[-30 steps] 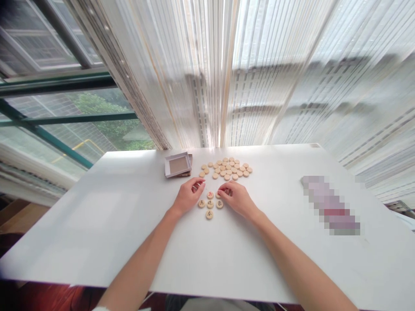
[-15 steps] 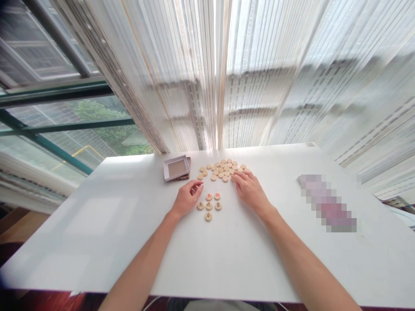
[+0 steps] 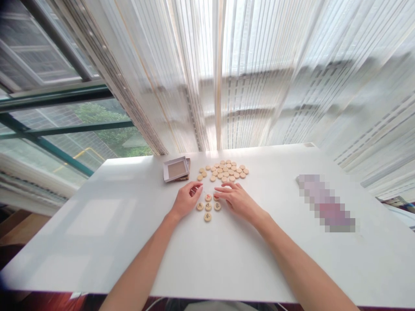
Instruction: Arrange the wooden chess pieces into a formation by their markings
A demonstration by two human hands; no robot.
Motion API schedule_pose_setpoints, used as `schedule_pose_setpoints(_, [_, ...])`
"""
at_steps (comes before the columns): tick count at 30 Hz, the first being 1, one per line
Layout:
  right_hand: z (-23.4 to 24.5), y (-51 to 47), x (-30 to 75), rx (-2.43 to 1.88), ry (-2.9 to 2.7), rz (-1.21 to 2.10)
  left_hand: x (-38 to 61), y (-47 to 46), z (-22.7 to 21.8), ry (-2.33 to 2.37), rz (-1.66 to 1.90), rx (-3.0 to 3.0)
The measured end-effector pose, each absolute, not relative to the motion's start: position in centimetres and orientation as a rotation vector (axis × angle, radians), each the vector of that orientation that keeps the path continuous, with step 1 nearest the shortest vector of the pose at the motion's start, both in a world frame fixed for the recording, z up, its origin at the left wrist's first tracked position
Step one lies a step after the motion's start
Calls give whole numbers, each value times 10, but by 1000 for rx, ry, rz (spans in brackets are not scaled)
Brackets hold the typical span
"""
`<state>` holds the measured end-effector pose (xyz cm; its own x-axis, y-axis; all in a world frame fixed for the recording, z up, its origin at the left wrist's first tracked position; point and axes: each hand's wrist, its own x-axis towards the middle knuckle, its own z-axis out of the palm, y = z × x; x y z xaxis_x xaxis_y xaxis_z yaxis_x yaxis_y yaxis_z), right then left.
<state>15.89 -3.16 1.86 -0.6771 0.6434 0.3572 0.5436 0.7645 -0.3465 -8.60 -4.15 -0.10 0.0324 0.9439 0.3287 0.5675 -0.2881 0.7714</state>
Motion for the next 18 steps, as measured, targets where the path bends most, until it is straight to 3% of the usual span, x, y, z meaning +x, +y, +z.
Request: schedule_pose_setpoints(18, [18,-32,160,-911,-2476,421,-86,-42,-1,1529,1139,1875])
